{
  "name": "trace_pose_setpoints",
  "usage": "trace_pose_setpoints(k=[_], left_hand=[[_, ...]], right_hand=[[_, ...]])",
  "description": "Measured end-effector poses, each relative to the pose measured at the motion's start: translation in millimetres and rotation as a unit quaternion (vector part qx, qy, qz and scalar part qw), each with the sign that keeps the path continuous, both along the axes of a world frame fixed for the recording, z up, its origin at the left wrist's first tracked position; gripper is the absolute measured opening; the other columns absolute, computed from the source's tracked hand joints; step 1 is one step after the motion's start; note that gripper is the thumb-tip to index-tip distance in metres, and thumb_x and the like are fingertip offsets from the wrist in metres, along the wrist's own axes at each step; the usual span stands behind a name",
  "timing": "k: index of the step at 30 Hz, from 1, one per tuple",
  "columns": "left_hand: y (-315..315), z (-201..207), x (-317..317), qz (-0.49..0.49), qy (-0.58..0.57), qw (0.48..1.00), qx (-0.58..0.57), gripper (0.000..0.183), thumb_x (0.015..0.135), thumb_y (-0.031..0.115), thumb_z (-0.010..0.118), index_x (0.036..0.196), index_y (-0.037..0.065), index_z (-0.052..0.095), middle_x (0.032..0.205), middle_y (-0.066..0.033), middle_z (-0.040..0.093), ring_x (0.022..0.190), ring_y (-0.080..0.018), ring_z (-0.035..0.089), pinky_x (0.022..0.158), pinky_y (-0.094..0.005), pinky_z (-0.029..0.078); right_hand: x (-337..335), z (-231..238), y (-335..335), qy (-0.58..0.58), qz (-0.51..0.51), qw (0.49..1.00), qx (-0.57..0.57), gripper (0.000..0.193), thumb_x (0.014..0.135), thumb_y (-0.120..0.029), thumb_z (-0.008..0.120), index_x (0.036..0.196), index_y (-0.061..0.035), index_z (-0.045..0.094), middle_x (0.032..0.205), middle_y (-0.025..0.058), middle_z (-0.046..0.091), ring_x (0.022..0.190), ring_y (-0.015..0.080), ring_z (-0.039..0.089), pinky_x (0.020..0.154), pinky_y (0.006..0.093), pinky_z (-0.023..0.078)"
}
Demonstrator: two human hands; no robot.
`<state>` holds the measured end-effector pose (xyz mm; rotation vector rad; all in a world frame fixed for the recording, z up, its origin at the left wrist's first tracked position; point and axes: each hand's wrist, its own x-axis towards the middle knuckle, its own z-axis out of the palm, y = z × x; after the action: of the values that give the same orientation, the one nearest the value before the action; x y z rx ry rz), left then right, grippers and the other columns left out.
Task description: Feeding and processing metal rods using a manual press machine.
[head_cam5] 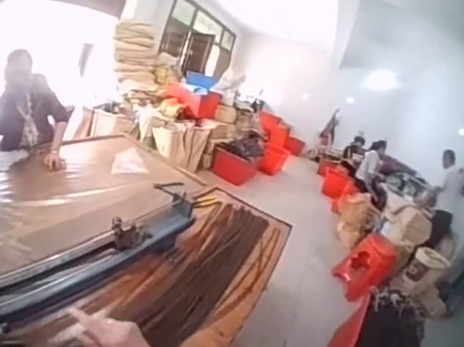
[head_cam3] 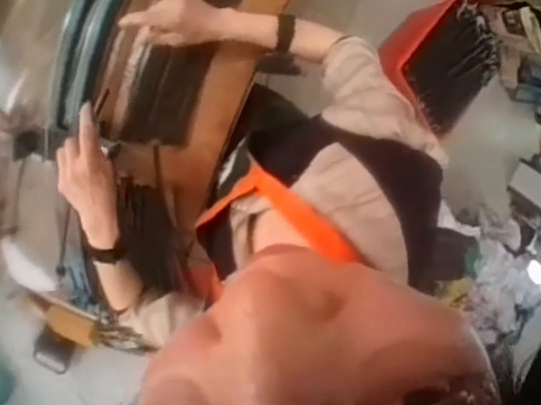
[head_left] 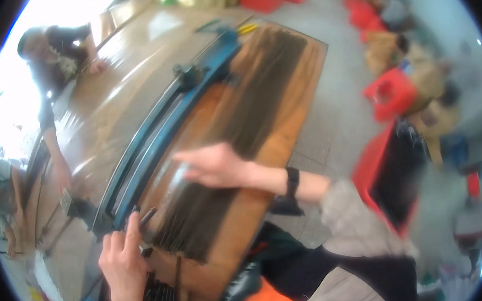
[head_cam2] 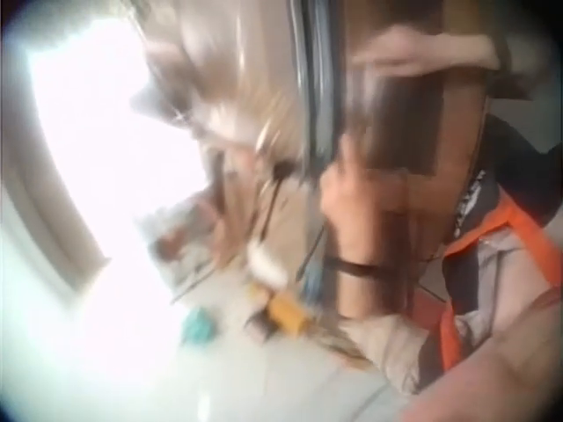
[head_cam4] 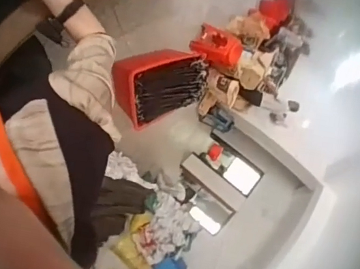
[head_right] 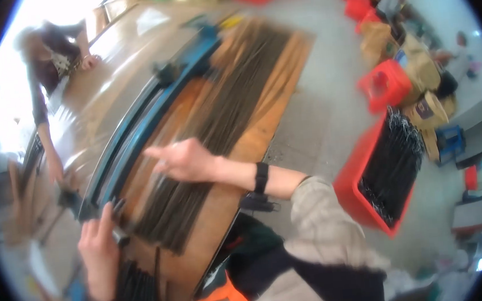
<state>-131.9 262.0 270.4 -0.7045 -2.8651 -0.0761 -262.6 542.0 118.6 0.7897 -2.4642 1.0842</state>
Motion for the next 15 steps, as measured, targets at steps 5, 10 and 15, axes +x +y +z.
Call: trace_pose_setpoints(k=[5, 10, 15], left_hand=[[23.2, -3.1, -37.5, -0.022, 0.090, 0.993, -0.072, 0.059, 0.074, -0.008, 0.058, 0.133, 0.000, 0.056, 0.080, -0.0134, 0.052, 0.077, -0.0312, 0.054, 0.066, -0.0416, 0.048], [11.6, -16.3, -39.2, -0.027, 0.035, 0.999, -0.026, 0.066, 0.073, -0.009, 0.057, 0.138, 0.000, 0.051, 0.081, -0.0128, 0.053, 0.076, -0.0298, 0.053, 0.066, -0.0413, 0.048], [2.1, -18.8, -25.8, -0.008, -0.005, 1.000, 0.008, 0.062, 0.075, -0.008, 0.058, 0.136, 0.001, 0.053, 0.080, -0.0116, 0.053, 0.075, -0.0290, 0.054, 0.065, -0.0402, 0.048]], right_hand=[[-34.5, 0.4, 8.6, 0.200, 0.058, 0.977, -0.050, 0.041, 0.090, -0.025, 0.067, 0.128, -0.0111, 0.060, 0.085, 0.0094, 0.068, 0.070, 0.0228, 0.066, 0.060, 0.0333, 0.055], [-28.3, 13.2, -20.3, 0.227, 0.072, 0.969, -0.058, 0.040, 0.089, -0.022, 0.067, 0.128, -0.0112, 0.060, 0.083, 0.0085, 0.067, 0.069, 0.0227, 0.065, 0.056, 0.0336, 0.053], [-8.4, 19.8, -47.8, 0.114, 0.020, 0.993, -0.001, 0.042, 0.092, -0.024, 0.064, 0.132, -0.0119, 0.057, 0.073, 0.0031, 0.060, 0.065, 0.0215, 0.062, 0.053, 0.0344, 0.050]])
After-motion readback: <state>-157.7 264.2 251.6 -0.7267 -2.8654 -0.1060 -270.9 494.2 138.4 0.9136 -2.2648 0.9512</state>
